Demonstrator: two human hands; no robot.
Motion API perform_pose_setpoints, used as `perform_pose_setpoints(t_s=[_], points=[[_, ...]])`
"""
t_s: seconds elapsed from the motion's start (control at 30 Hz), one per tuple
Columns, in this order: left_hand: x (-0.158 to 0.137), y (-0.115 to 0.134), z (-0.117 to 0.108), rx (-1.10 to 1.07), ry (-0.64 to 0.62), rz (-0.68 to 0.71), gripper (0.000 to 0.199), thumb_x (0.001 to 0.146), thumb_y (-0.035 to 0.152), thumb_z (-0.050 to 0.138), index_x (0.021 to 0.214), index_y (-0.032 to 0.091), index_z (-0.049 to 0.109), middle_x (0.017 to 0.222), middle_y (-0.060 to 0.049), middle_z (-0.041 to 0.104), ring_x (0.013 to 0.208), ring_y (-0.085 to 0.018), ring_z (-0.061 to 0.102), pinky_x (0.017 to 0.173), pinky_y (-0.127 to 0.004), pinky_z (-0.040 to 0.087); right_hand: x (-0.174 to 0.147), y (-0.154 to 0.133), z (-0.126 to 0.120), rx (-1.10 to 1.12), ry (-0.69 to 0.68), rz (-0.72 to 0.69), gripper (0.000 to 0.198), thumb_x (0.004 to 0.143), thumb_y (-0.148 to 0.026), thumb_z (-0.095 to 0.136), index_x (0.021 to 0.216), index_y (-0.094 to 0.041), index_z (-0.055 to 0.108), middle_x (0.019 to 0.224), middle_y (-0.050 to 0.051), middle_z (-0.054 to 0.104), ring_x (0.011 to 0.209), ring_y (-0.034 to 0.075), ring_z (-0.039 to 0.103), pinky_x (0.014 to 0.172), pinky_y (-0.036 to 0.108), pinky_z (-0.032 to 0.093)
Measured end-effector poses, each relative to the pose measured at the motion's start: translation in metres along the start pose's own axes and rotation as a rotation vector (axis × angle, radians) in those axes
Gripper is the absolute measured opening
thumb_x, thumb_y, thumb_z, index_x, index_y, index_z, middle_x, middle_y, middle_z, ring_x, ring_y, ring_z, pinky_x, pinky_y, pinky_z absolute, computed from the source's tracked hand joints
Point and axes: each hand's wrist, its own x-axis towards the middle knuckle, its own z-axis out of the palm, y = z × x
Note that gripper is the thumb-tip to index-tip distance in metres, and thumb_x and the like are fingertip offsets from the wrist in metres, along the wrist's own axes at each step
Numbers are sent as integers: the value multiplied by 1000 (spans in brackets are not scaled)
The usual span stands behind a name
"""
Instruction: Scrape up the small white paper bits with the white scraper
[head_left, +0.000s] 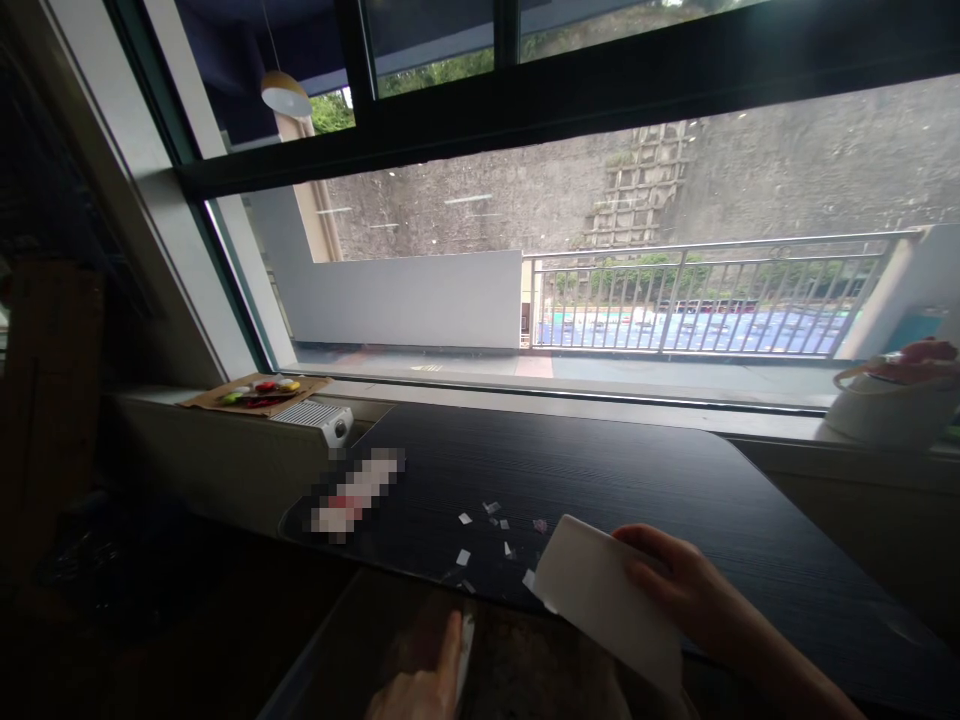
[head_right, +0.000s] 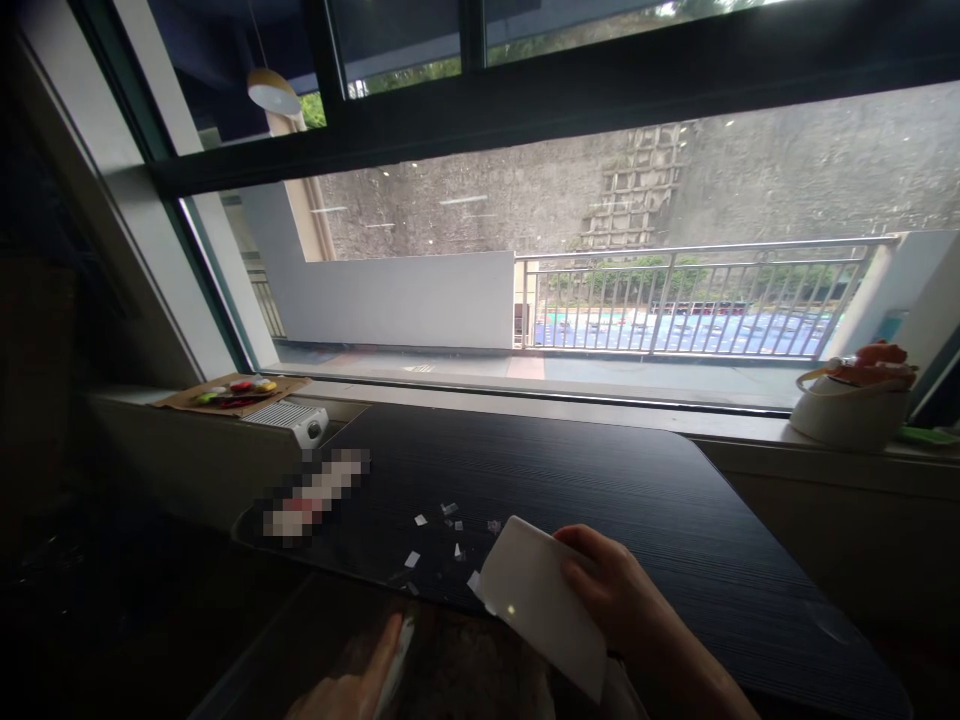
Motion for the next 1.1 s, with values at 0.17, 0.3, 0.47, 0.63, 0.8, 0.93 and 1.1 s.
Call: perform_pose_setpoints(t_s=[0.17, 0.3, 0.47, 0.63, 0.8, 0.93, 1.1], points=[[3, 1, 0, 20, -27, -7, 84, 74, 7, 45, 150, 7, 8, 111, -20, 71, 95, -29, 70, 80, -38, 53, -6, 10, -12, -47, 52, 29, 43, 71, -46, 51, 96, -16, 70, 90, 10, 75, 80, 28, 68, 64, 34, 53], [0, -2, 1, 5, 8, 31, 82, 75, 6, 45, 150, 5, 9, 108, -21, 71, 92, -29, 71, 79, -38, 53, -11, 10, -3, -7, 20, 16, 40, 74, -44, 48, 94, -17, 69, 86, 8, 75, 78, 27, 69, 64, 34, 53], [-3, -7, -4, 33, -39, -13, 84, 75, 3, 45, 150, 6, 7, 98, -19, 74, 88, -29, 72, 80, -40, 54, -9, 0, 7, -24, 65, 4, 39, 76, -43, 46, 97, -18, 68, 90, 7, 75, 79, 25, 69, 64, 32, 53], [-1, -12, -8, 51, -26, -44, 84, 74, -1, 47, 149, 4, 8, 108, -24, 70, 103, -35, 68, 84, -46, 53, -10, -7, 17, 9, 8, -28, 37, 76, -41, 45, 93, -17, 68, 85, 7, 75, 77, 25, 68, 65, 33, 52], [-6, -20, -10, 23, 2, -67, 84, 75, 1, 49, 149, 4, 10, 110, -26, 69, 106, -36, 66, 87, -46, 52, -15, -14, 32, 29, -5, -47, 40, 81, -47, 45, 103, -20, 65, 85, 5, 74, 70, 23, 68, 57, 30, 50], [-14, -35, -9, -12, 32, -65, 82, 78, 9, 49, 151, 9, 12, 116, -23, 68, 107, -32, 66, 88, -42, 51, -2, -29, 39, -82, 12, -136, 37, 90, -49, 41, 108, -24, 60, 85, 4, 74, 65, 21, 68, 54, 28, 49], [-16, -57, -2, -59, 123, -58, 85, 73, 12, 47, 151, 9, 13, 112, -19, 70, 99, -28, 69, 83, -35, 51, 12, -57, 52, -260, 0, -370, 33, 94, -39, 35, 105, -22, 61, 92, 8, 73, 73, 22, 69, 63, 31, 50]])
